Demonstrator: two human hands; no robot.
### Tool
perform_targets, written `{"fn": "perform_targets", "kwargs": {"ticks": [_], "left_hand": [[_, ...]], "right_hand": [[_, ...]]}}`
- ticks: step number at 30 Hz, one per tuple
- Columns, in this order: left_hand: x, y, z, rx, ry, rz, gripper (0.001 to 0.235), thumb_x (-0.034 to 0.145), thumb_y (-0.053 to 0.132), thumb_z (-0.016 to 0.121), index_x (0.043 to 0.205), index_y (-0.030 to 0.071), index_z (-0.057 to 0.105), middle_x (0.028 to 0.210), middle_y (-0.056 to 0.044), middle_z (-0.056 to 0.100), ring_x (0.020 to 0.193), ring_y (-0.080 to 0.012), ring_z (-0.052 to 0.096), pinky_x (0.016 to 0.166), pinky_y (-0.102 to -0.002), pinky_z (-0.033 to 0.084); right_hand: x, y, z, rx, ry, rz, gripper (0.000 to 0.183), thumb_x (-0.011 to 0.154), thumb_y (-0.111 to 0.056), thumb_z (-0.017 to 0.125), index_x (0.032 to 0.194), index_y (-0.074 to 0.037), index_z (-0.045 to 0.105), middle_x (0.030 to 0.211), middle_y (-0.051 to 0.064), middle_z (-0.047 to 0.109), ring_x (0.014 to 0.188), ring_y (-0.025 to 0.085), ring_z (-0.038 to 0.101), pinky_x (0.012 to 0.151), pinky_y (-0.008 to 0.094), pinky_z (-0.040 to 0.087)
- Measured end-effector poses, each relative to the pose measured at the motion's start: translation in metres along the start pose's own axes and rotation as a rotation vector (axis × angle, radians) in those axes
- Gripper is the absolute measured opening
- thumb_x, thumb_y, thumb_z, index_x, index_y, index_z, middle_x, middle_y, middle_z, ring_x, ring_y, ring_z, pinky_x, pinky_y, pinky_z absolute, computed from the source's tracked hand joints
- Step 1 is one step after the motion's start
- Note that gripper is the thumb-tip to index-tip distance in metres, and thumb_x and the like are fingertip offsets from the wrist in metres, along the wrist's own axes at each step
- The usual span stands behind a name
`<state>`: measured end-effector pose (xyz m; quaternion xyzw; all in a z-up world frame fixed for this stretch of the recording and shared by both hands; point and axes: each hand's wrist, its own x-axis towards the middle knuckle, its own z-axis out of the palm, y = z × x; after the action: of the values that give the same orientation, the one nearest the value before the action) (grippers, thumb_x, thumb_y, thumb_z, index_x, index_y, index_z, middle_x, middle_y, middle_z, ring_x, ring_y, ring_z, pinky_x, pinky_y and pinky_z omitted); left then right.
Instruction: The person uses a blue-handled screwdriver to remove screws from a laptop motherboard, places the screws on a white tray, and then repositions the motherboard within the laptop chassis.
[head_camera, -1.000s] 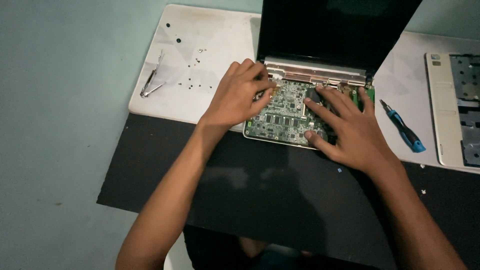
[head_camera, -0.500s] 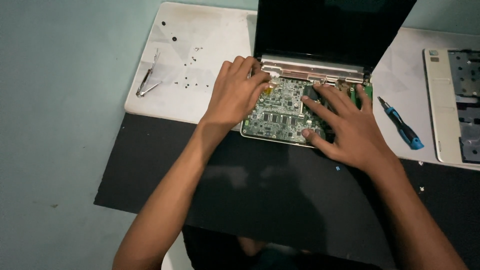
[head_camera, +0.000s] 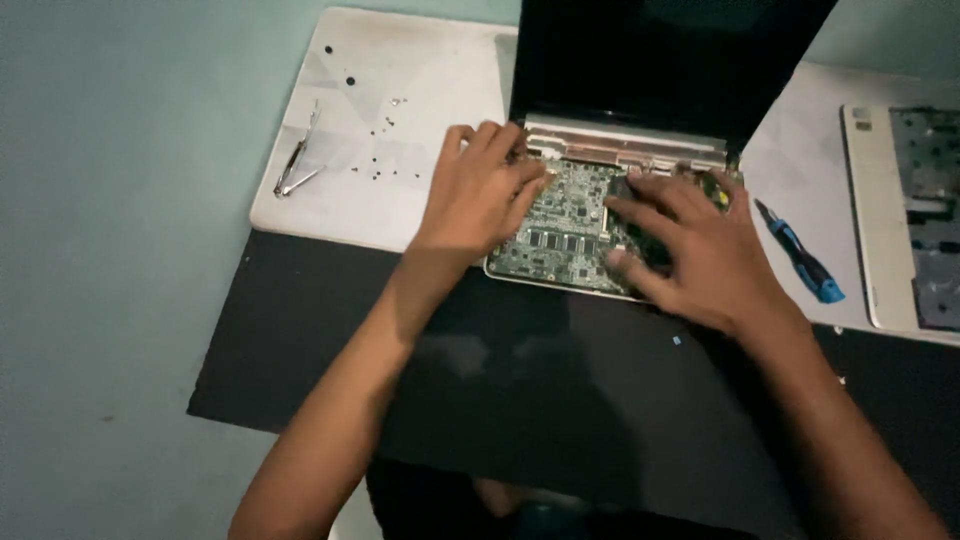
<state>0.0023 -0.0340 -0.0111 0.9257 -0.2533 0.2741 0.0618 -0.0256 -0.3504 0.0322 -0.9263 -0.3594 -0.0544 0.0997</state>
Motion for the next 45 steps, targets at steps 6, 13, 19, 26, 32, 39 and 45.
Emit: {"fn": "perform_targets", "kwargs": {"ticks": [6,13,19,26,32,39,45], "left_hand": [[-0.008,-0.004,0.025,-0.291,0.048,-0.108,0.016,0.115,0.028,0.071,0.106,0.016,0.077,0.123,-0.005,0.065,0.125,-0.0321,0.066,0.103,-0.050,0.047],[-0.007,0.005,0.026,-0.315,0.151,-0.122,0.015,0.114,0.016,0.071,0.102,0.007,0.072,0.119,-0.010,0.060,0.119,-0.0395,0.068,0.086,-0.047,0.059],[-0.004,0.014,0.012,-0.410,0.224,-0.233,0.011,0.104,0.007,0.082,0.102,0.007,0.072,0.116,-0.008,0.062,0.118,-0.0375,0.070,0.086,-0.045,0.062],[-0.003,0.021,0.006,-0.438,0.228,-0.294,0.011,0.104,0.007,0.086,0.104,0.008,0.076,0.117,-0.007,0.066,0.119,-0.0323,0.071,0.087,-0.042,0.064],[-0.002,0.022,-0.006,-0.524,0.181,-0.343,0.010,0.106,0.007,0.084,0.098,0.006,0.079,0.118,-0.010,0.069,0.122,-0.0316,0.071,0.096,-0.045,0.066],[0.002,0.028,0.001,-0.540,0.235,-0.384,0.013,0.104,-0.001,0.081,0.094,0.003,0.074,0.115,-0.011,0.067,0.120,-0.0373,0.070,0.096,-0.049,0.065],[0.001,0.014,-0.003,-0.561,0.200,-0.301,0.009,0.109,0.015,0.069,0.106,0.007,0.072,0.120,-0.010,0.062,0.116,-0.0318,0.060,0.094,-0.048,0.050]], "right_hand": [[0.077,0.034,0.026,-0.304,0.175,-0.092,0.028,0.115,-0.054,0.074,0.132,-0.035,0.085,0.121,-0.004,0.082,0.114,0.024,0.079,0.108,0.056,0.052],[0.111,0.020,0.017,-0.078,0.140,-0.164,0.025,0.106,-0.034,0.097,0.117,-0.014,0.091,0.116,0.010,0.081,0.102,0.038,0.077,0.094,0.051,0.056],[0.109,0.034,0.041,-0.030,0.189,-0.176,0.026,0.107,-0.044,0.095,0.125,-0.027,0.092,0.135,0.004,0.081,0.123,0.033,0.076,0.105,0.053,0.051],[0.111,0.034,0.052,-0.036,0.236,-0.151,0.025,0.106,-0.044,0.097,0.121,-0.024,0.092,0.132,0.003,0.082,0.112,0.032,0.076,0.101,0.046,0.053],[0.111,0.032,0.048,-0.015,0.226,-0.187,0.026,0.106,-0.043,0.098,0.120,-0.022,0.093,0.130,0.007,0.082,0.110,0.035,0.076,0.100,0.049,0.054],[0.111,0.037,0.056,0.021,0.240,-0.199,0.032,0.100,-0.039,0.103,0.123,-0.019,0.093,0.133,0.009,0.081,0.111,0.037,0.074,0.104,0.049,0.051],[0.109,0.019,0.039,-0.037,0.180,-0.205,0.035,0.105,-0.028,0.091,0.134,-0.009,0.089,0.140,0.017,0.077,0.118,0.034,0.065,0.097,0.053,0.047]]}}
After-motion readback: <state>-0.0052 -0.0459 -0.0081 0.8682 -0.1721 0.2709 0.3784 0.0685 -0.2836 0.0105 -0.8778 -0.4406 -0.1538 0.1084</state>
